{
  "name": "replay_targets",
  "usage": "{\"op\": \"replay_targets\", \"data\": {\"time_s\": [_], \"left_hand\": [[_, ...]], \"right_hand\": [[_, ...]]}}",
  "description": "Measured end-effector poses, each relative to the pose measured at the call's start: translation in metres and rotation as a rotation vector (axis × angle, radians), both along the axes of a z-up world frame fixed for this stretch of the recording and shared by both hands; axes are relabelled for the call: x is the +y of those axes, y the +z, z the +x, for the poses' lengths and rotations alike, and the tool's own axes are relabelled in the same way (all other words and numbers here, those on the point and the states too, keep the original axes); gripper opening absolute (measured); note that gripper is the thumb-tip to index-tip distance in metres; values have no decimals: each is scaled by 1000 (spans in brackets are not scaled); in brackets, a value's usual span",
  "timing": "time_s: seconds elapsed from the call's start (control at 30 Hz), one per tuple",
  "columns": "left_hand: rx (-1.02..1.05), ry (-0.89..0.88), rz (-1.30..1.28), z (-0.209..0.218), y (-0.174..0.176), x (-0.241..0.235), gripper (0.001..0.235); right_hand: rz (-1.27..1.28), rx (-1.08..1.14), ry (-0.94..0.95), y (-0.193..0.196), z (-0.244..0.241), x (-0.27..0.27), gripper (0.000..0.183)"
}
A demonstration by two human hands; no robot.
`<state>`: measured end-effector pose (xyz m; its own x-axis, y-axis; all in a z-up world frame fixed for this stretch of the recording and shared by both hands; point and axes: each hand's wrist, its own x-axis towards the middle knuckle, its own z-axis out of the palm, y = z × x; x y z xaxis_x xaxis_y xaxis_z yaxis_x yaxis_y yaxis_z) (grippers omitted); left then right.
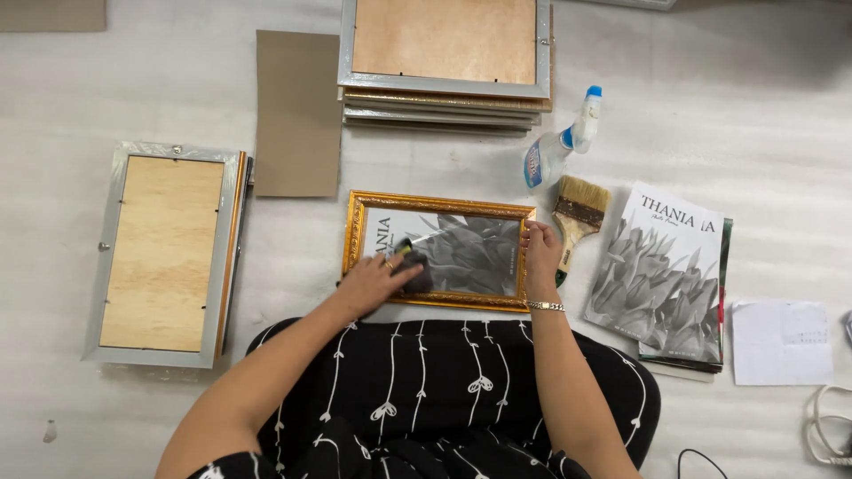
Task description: Cleaning the glass of a picture frame using a cloth
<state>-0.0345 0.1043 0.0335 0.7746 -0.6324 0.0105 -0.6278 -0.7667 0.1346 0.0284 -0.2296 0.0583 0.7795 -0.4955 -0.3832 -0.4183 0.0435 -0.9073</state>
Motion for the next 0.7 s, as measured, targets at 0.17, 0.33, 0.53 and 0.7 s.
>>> {"op": "replay_targets", "data": {"time_s": [0.17,0.33,0.53,0.7], "left_hand": [[-200,248,58,70,-45,19,61],[-432,459,35,76,-37,8,70],[276,230,82,8,17,35,65],[322,126,143,-15,37,62,57]], "right_hand": [[-10,10,-3,-8,-1,-3,21],[-20,11,3,-9,-3,-6,22],[-26,32,54,-5,-1,-1,24],[-23,18,79,4,-3,2,23]]}}
